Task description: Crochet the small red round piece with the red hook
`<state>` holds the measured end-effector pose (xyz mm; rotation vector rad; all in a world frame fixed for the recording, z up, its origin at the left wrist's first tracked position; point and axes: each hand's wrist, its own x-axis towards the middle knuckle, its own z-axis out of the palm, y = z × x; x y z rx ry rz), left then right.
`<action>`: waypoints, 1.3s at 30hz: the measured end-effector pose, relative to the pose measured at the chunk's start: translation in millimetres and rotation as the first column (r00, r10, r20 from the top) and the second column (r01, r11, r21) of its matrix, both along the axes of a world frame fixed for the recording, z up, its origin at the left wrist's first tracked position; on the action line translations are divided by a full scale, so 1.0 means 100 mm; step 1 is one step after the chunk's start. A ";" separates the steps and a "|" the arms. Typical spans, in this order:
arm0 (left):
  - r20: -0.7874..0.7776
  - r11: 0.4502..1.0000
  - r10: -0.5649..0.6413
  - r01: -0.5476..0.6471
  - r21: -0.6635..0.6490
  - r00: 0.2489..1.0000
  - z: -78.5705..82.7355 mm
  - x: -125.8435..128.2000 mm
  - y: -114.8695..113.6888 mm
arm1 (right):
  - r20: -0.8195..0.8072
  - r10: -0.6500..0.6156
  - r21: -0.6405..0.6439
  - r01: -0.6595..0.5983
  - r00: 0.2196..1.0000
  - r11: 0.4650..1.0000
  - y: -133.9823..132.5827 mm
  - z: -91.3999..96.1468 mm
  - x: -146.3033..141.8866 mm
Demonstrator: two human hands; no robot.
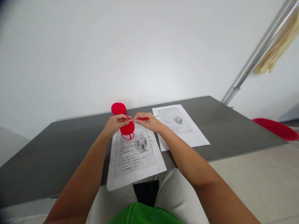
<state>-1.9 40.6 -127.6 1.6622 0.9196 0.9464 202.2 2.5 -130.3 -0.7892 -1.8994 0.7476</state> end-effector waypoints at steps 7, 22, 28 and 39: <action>-0.091 0.982 0.050 -0.032 0.186 0.995 -0.01 0.03 -0.01 | 0.133 -0.024 0.146 0.004 0.991 0.989 0.02 -0.04 -0.03; 0.068 0.995 0.077 -0.081 0.056 0.995 0.03 0.09 -0.04 | 0.128 -0.160 0.374 0.102 0.979 0.922 0.03 -0.18 -0.13; 0.199 0.993 0.025 -0.002 -0.114 0.980 0.03 0.09 -0.05 | 0.080 -0.170 0.429 0.120 0.982 0.895 0.01 -0.19 -0.13; 0.537 0.888 0.055 0.205 -0.413 0.842 -0.03 0.27 -0.14 | 0.070 -0.230 0.357 0.190 0.971 0.914 -0.03 -0.22 -0.20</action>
